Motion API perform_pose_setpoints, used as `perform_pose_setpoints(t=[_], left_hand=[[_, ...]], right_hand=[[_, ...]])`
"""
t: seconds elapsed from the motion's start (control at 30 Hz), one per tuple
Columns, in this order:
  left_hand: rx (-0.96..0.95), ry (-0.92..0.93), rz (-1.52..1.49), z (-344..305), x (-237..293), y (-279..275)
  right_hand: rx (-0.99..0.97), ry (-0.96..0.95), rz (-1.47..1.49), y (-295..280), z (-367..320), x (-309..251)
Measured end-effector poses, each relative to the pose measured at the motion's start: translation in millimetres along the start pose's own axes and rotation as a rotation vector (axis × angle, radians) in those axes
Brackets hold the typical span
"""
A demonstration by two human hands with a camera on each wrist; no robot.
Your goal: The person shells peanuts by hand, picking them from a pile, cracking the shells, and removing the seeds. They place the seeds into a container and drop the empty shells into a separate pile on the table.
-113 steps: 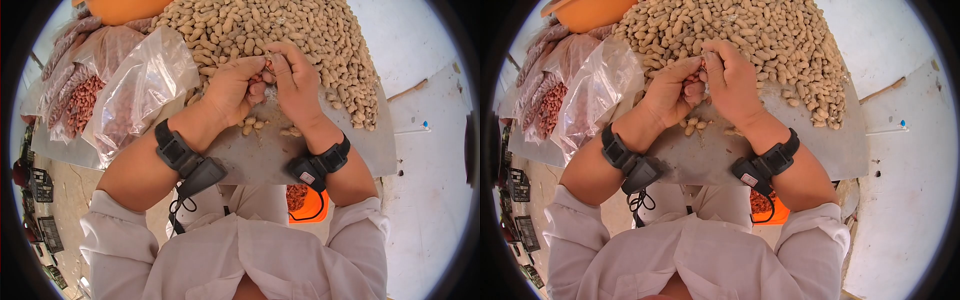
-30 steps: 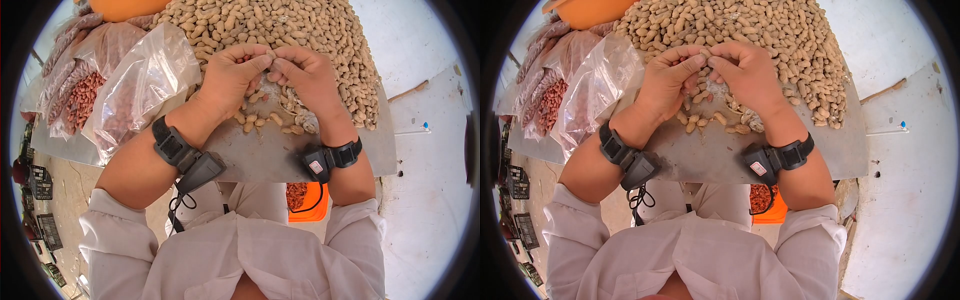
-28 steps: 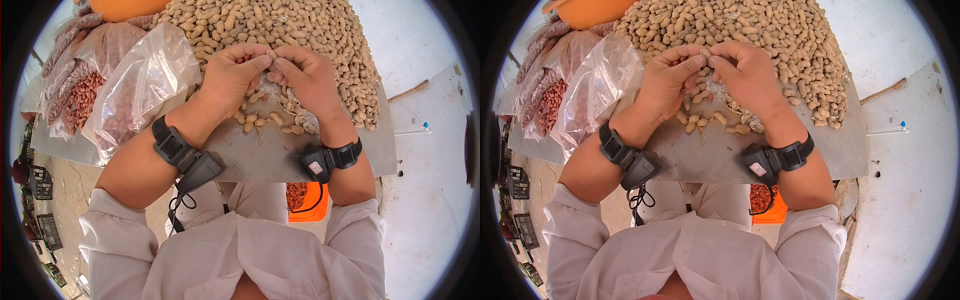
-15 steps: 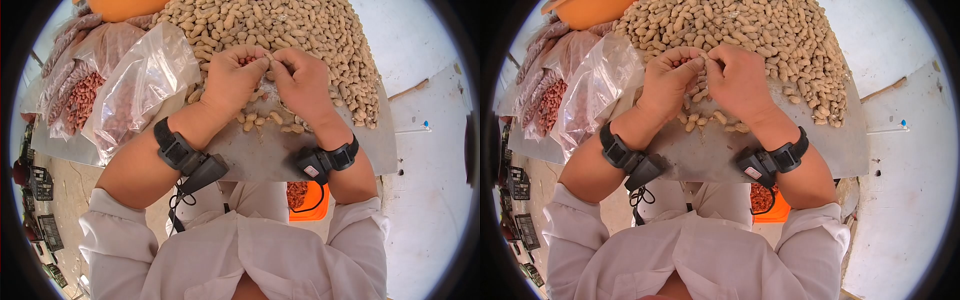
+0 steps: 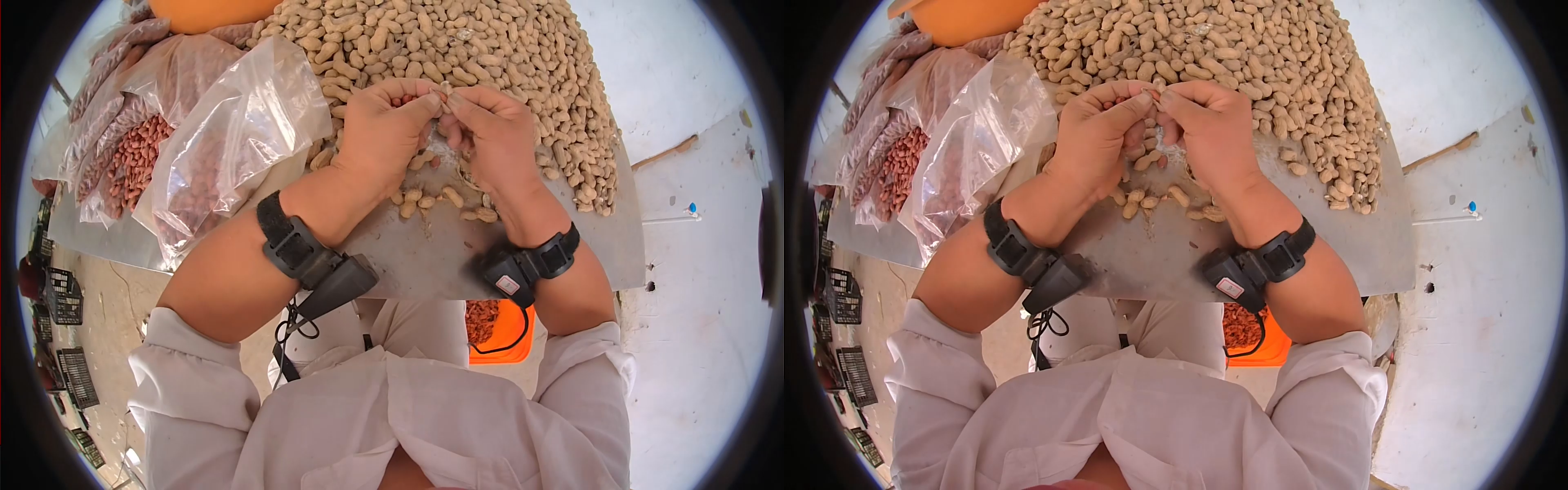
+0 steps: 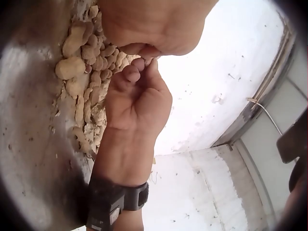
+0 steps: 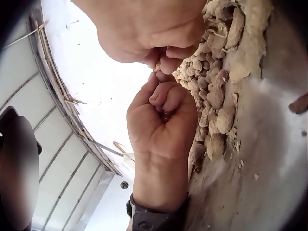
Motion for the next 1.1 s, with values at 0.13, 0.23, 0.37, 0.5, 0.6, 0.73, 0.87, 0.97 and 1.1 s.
perform_pose_setpoints(t=[0.13,0.23,0.37,0.5,0.6,0.73,0.87,0.97,1.1], left_hand=[[-0.006,-0.012,-0.094,0,-2,-1],[-0.032,-0.043,-0.159,1,-4,-1],[-0.059,-0.074,-0.229,1,-2,1],[-0.107,-0.118,-0.319,2,-4,1],[-0.072,-0.185,-0.416,5,-10,-2],[-0.045,-0.305,-0.493,5,-18,-2],[0.016,-0.399,-0.539,4,-23,-5],[0.036,-0.410,-0.599,4,-25,-5],[0.033,-0.444,-0.590,3,-26,-4]], right_hand=[[-0.073,0.040,0.194,4,4,10],[-0.114,0.064,0.215,6,3,9],[-0.083,0.014,0.185,5,2,2],[-0.087,-0.191,-0.167,5,-1,-18],[-0.053,-0.281,-0.289,4,-3,-24],[-0.008,-0.385,-0.392,3,-5,-25],[0.027,-0.606,-0.640,8,-10,-41],[0.054,-0.767,-0.720,11,-14,-49],[0.043,-0.644,-0.662,7,-10,-43]])
Point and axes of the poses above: each hand's wrist, its own z-axis towards the middle knuckle, its own y-axis out of the palm, x = y × z, the point moved 7 cm from there along z, towards the middle knuckle, and after that the axes turned 11 degrees about -z, right-handed, at the moved point
